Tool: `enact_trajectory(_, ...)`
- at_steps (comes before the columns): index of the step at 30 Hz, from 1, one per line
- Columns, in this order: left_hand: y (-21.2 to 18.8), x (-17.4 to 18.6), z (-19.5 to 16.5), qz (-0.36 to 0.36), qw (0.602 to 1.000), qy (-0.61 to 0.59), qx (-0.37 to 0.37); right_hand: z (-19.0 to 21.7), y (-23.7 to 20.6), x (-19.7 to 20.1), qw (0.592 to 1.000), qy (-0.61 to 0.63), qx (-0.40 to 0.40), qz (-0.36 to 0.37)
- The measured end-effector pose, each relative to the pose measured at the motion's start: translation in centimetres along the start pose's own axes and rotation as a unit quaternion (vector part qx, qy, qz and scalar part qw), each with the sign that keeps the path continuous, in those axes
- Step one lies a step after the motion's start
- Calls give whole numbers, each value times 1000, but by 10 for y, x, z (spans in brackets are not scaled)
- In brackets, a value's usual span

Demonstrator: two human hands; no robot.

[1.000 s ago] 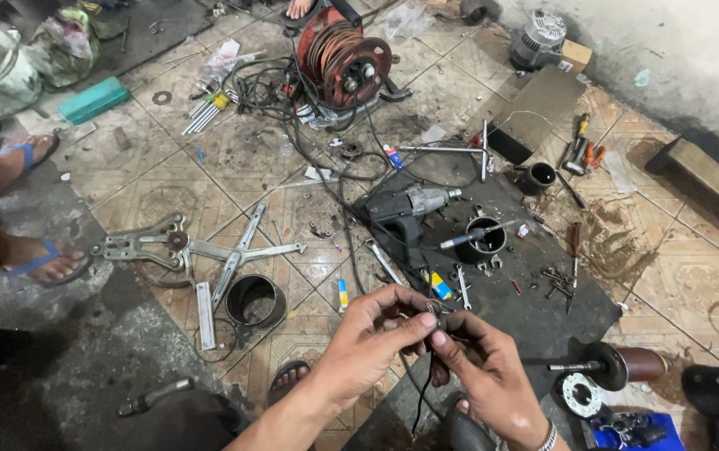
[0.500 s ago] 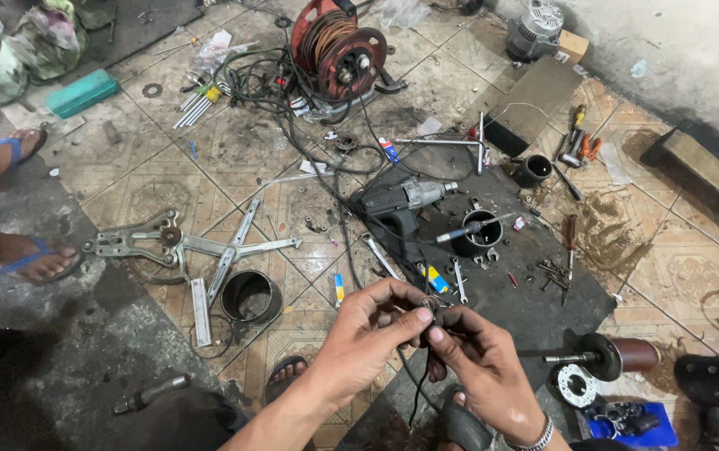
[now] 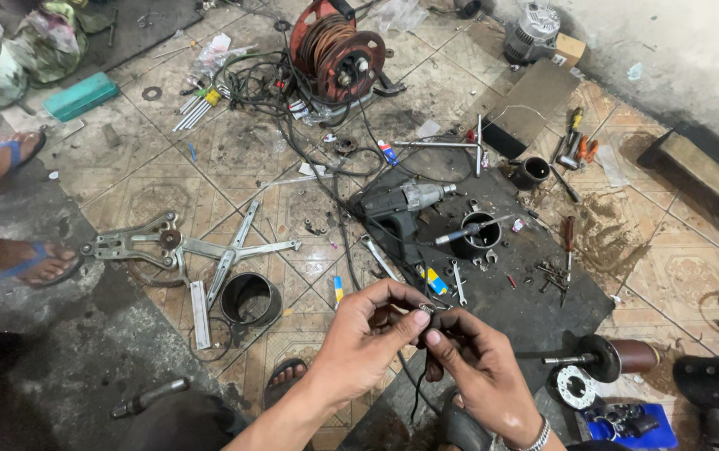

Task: The person sits on the floor and assembles small mechanical parts by hand. They handle a small blue and yellow component, a metal spring, and a black cable, fitting them together in a workshop environment.

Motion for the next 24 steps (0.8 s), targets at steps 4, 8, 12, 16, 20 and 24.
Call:
enact_trajectory(4, 0, 0, 1, -2, 1000, 5, -4, -3, -1, 0, 1000, -5, -17, -2)
enact_trajectory(8, 2, -1, 5, 2, 1000, -24, 5, 4, -1, -1, 1000, 12, 0, 0)
enact_trajectory(12, 4, 0, 4, -5, 1000, -4, 1, 6, -1, 2, 1000, -4, -14, -26)
enact_trajectory(16, 4, 0, 7, -9, 999, -28, 19, 14, -2, 2, 997, -60, 16, -35)
enact_trajectory(20, 3, 0, 9, -11, 999, -38, 26, 19, -3, 4, 994, -88, 40, -41)
enact_trajectory(24, 5, 3, 6, -22, 1000, 1, -4, 24, -4, 3, 992, -101, 61, -36)
Point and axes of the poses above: each hand's wrist, its own y-axis towards the middle knuckle, its own x-axis out of the back of the hand, z = x × y, the point moved 10 cm from there along y, towards the middle knuckle, and after that the axes turned 8 degrees about -z, right-handed, at the moved point
